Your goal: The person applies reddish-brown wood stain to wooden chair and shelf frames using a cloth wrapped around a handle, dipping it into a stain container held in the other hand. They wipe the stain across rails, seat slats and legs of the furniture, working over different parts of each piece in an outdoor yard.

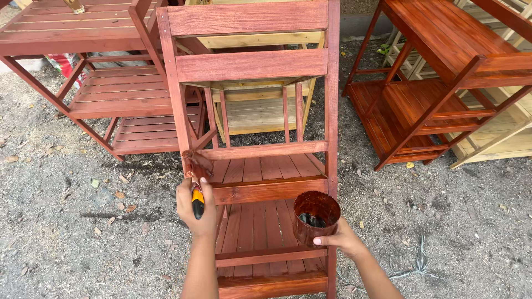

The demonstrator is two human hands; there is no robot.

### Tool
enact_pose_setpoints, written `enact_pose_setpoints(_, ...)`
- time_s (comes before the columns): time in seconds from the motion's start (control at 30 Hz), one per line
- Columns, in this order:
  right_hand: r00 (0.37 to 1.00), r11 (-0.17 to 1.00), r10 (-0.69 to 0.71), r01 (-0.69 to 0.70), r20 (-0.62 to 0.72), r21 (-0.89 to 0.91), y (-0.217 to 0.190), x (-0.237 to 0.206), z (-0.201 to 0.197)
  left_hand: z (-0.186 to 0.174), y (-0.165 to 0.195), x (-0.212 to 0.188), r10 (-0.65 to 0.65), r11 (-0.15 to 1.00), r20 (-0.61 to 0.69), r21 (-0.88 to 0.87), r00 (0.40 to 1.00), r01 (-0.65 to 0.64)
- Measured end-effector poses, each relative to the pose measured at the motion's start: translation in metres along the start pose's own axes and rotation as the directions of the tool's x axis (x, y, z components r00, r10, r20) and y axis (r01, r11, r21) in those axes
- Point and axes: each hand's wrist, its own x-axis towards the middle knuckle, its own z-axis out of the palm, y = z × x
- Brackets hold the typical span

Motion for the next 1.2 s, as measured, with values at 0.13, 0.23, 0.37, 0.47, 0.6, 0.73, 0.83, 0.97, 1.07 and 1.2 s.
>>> enact_pose_setpoints(0.13, 0.997, 1.0, -0.005, 0.004, 0.077, 0.016, -0.001, -0.015, -0.028, 0.054, 0.02, -0.019, -0.214, 0.977, -0.139, -0.019, 0.967, 0.213)
enact_pose_setpoints(0.23, 0.997, 0.999, -0.034, 0.031, 0.075, 0.044, -0.003, -0.021, -0.051, 0.103, 0.05, -0.046, -0.106, 0.994, -0.089, -0.001, 0.99, 0.107)
enact_pose_setpoints(0.37, 0.998, 0.993, -0.05, 0.044, 0.05, 0.106, -0.011, -0.01, -0.065, 0.109, 0.056, -0.067, -0.103, 0.98, 0.156, -0.156, 0.982, 0.127)
enact_pose_setpoints(0.47, 0.997, 0.991, -0.059, 0.053, 0.045, 0.124, -0.021, 0.0, -0.063, 0.073, 0.02, -0.044, -0.053, 0.974, 0.12, -0.212, 0.991, 0.078)
enact_pose_setpoints(0.6, 0.989, 0.993, -0.117, 0.116, 0.086, 0.023, -0.037, 0.0, -0.057, 0.009, -0.032, 0.01, -0.503, 0.786, -0.001, -0.416, 0.864, 0.457)
enact_pose_setpoints(0.73, 0.985, 0.989, -0.145, 0.141, 0.094, 0.047, -0.045, 0.001, -0.05, 0.005, -0.031, 0.016, -0.556, 0.755, -0.097, -0.475, 0.825, 0.453)
enact_pose_setpoints(0.83, 0.993, 0.994, -0.1, 0.097, 0.055, 0.053, -0.048, 0.004, -0.046, 0.046, -0.011, 0.01, -0.622, 0.714, -0.138, -0.503, 0.771, 0.487)
enact_pose_setpoints(0.97, 0.991, 0.991, -0.13, 0.129, 0.024, 0.033, -0.054, 0.011, -0.045, 0.084, 0.015, -0.008, -0.302, 0.953, -0.308, -0.085, 0.902, 0.29)
enact_pose_setpoints(1.07, 0.992, 0.991, -0.13, 0.13, -0.005, 0.014, -0.056, 0.007, -0.05, 0.085, 0.022, -0.016, -0.134, 0.985, -0.242, 0.077, 0.961, 0.157)
enact_pose_setpoints(1.2, 0.989, 0.986, -0.141, 0.143, -0.035, 0.081, -0.056, 0.014, -0.05, 0.1, 0.042, -0.036, -0.247, 0.963, -0.091, -0.134, 0.965, 0.234)
